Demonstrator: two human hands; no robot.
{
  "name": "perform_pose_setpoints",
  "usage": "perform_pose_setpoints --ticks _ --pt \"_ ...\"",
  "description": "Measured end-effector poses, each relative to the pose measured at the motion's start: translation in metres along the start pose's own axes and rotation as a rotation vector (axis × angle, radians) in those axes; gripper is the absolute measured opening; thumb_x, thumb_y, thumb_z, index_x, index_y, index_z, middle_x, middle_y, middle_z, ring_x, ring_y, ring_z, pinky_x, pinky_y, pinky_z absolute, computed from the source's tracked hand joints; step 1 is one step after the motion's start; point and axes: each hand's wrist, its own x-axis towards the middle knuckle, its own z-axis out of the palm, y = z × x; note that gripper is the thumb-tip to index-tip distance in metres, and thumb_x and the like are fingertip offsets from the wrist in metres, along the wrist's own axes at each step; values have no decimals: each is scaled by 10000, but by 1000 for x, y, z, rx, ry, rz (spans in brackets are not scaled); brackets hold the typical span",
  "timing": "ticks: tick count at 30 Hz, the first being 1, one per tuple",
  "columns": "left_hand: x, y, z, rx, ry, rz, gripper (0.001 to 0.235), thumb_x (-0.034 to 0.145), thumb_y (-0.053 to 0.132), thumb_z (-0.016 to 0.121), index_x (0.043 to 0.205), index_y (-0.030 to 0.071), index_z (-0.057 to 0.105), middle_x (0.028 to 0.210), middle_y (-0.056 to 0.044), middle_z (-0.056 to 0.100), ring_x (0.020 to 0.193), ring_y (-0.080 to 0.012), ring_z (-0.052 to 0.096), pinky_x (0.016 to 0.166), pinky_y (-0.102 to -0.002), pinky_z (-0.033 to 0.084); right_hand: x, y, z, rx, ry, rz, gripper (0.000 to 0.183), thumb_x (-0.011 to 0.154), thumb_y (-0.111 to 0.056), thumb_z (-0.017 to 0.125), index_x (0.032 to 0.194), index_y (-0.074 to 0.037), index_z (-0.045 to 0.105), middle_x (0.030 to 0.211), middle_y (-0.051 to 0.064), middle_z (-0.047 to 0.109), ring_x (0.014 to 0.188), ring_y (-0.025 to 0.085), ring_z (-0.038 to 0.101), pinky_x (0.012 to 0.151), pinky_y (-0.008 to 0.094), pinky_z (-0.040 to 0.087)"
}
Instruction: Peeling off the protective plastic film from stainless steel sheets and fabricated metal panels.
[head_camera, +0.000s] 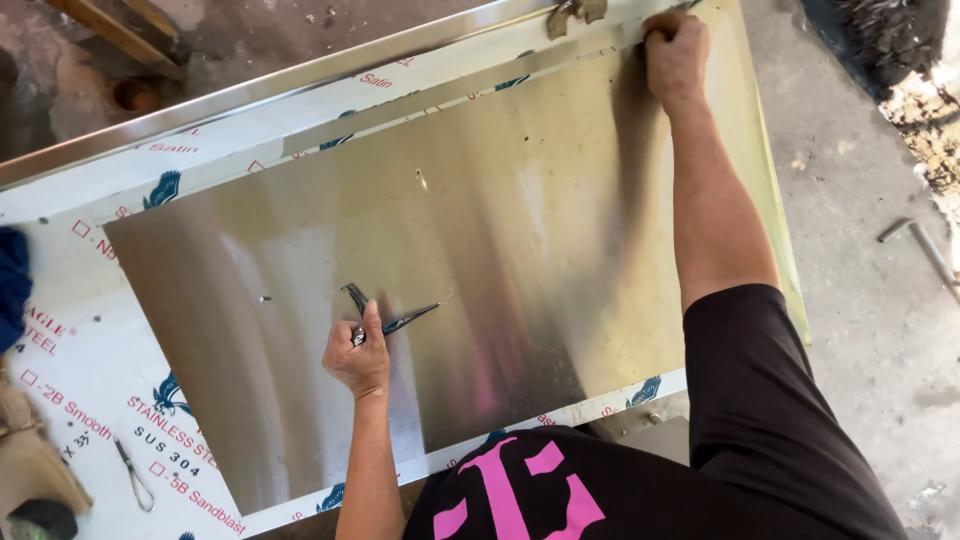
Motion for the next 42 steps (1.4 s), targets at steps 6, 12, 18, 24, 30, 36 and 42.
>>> perform_pose_setpoints --ticks 6,12,18,24,30,36,42 --pt "2 -2 2 35 10 52 555 946 420 829 690 88 465 628 -58 508 540 -272 485 511 -410 385 2 -21 -34 404 52 562 241 971 -75 502 996 -15 734 819 75 673 692 174 605 656 356 484" --pt "0 -4 3 35 -4 17 582 944 431 827 673 83 448 612 -57 495 525 -263 473 501 -405 379 1 -21 -34 -7 54 138 104 910 -83 744 957 0 784 874 116 774 783 223 741 774 370 574" --pt "0 -5 4 43 3 44 568 949 433 823 679 95 454 630 -51 506 546 -253 489 508 -397 379 -7 -30 -22 -119 32 1 175 878 -11 704 1018 -26 809 1034 188 718 963 356 689 887 425 536" --pt "0 -1 3 39 -7 10 578 943 434 828 676 86 451 622 -50 503 543 -261 486 511 -397 386 -6 -25 -3 -160 25 7 256 883 -4 678 1089 -64 816 1017 177 707 952 357 672 883 438 517" --pt "0 -4 4 47 -5 29 567 946 434 828 676 97 461 631 -44 510 549 -247 494 508 -393 384 -5 -43 -10 -104 -50 123 292 869 19 633 1061 -82 828 1021 179 673 959 328 671 890 401 530" --pt "0 -2 4 29 8 37 565 950 425 828 682 92 459 626 -47 502 544 -251 482 512 -394 384 -6 -33 -4 -61 20 106 294 869 16 640 1098 -64 806 1080 159 712 1010 322 686 930 408 514" --pt "1 -1 2 18 -11 23 559 947 411 830 675 97 457 612 -46 498 525 -244 482 501 -392 377 -4 -31 -5 -71 -5 122 366 838 32 595 1084 -93 835 1136 167 710 1030 318 679 939 409 500"
